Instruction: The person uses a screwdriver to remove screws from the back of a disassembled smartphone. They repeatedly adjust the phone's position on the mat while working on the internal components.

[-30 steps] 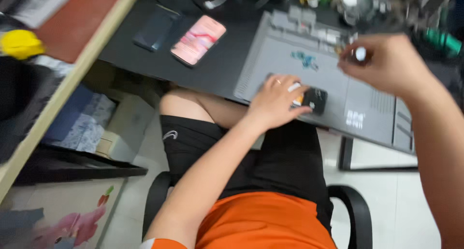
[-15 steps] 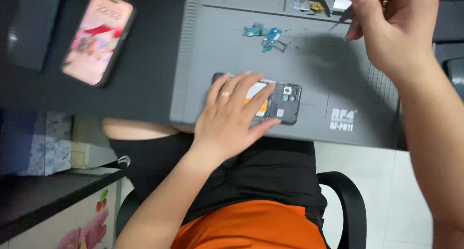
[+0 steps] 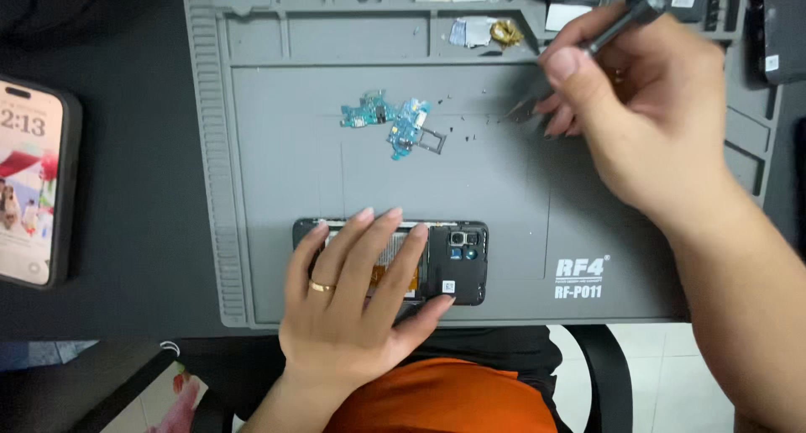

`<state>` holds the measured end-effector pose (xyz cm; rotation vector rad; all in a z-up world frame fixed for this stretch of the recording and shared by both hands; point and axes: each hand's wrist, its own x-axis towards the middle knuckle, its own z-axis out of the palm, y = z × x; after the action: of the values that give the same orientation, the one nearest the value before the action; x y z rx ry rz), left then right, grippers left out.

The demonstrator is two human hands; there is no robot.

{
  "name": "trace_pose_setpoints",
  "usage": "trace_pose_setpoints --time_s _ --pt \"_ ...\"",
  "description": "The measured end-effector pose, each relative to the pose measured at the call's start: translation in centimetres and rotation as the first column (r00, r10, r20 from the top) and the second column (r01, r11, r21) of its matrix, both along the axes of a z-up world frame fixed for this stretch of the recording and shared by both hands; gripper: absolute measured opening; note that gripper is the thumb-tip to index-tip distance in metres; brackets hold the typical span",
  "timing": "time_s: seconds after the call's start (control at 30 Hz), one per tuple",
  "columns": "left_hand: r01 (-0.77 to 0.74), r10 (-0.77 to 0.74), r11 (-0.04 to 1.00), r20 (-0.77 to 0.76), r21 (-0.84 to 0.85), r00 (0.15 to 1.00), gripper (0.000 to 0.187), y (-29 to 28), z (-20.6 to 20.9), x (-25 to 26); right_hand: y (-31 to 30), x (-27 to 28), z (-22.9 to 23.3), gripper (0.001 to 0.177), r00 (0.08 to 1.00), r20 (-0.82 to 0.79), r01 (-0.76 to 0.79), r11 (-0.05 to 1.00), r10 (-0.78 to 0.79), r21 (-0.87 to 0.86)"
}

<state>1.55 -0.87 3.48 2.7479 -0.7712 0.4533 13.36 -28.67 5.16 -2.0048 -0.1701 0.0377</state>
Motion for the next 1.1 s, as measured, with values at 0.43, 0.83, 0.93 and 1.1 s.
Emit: trace_pose_setpoints --time_s 0.43,0.83,0.93,1.1 --pt "-0.025 0.024 1.0 0.068 0.017 0.997 0.053 0.0 0.0 0.2 0.1 -0.6 -0.1 0.025 0.994 0.086 -0.067 0.995 0.074 -0.078" --pt "0.028 -0.035 0.996 -0.077 -0.087 0.996 0.046 0.7 0.5 -0.3 1.1 -4.8 4.3 0.031 0.998 -0.04 -0.059 0.997 0.056 -0.057" --pt "0.04 -0.064 0.949 -0.068 -0.314 0.996 0.041 1.2 0.4 -0.5 2.2 -8.0 5.4 0.028 0.989 -0.136 -0.072 0.991 0.057 -0.108" --pt "0.041 -0.104 0.911 -0.133 -0.41 0.986 0.037 1.5 1.2 -0.5 4.4 -14.8 0.8 0.026 0.999 0.024 0.023 0.996 -0.025 0.081"
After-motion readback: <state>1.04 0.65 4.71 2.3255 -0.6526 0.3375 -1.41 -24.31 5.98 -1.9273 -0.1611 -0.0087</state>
